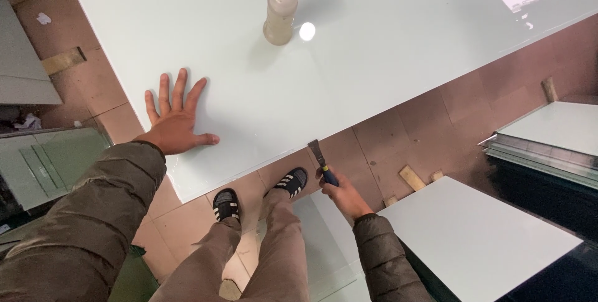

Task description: Using a hand tool to scrape and finish the sharp edges of a large glass panel on a work table.

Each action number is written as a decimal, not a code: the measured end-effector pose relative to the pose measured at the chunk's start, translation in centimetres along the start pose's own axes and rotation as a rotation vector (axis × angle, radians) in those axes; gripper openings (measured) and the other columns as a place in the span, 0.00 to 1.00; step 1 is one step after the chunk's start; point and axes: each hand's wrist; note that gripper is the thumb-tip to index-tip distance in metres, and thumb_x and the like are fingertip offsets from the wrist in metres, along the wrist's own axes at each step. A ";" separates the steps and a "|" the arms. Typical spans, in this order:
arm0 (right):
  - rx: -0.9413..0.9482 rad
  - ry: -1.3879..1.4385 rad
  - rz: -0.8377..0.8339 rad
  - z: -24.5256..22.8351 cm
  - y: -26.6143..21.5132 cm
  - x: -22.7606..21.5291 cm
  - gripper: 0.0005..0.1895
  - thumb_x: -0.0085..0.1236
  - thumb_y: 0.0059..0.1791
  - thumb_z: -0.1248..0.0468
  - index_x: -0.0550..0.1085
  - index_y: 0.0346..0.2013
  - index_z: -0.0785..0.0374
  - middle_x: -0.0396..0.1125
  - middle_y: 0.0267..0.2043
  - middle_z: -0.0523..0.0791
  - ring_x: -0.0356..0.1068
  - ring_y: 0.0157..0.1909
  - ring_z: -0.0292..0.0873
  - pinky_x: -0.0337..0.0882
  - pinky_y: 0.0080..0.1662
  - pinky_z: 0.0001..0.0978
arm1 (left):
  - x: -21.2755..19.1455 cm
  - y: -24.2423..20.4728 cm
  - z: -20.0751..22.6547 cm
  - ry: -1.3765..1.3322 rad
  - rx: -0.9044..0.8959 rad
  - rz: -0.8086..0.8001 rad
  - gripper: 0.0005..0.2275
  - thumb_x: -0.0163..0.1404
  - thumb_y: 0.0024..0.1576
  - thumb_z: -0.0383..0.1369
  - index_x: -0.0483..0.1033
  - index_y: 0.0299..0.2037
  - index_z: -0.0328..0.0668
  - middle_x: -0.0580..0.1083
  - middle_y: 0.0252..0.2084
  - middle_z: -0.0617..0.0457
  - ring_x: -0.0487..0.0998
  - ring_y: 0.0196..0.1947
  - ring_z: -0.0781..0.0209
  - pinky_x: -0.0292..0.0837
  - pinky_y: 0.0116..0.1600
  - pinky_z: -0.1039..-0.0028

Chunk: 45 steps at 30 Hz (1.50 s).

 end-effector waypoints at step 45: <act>0.002 -0.009 -0.029 -3.9 -0.5 -8.5 0.17 0.53 0.40 0.68 0.71 0.44 0.63 0.54 0.31 0.44 0.54 0.35 0.45 0.63 0.41 0.43 | 0.6 0.4 -0.5 -0.010 -0.008 0.009 0.62 0.63 0.43 0.67 0.29 0.84 0.81 0.20 0.88 0.59 0.11 0.84 0.43 0.04 0.77 0.33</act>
Point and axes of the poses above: each hand's wrist, its own y-axis towards the middle knuckle, its own x-axis out of the palm, z = x × y
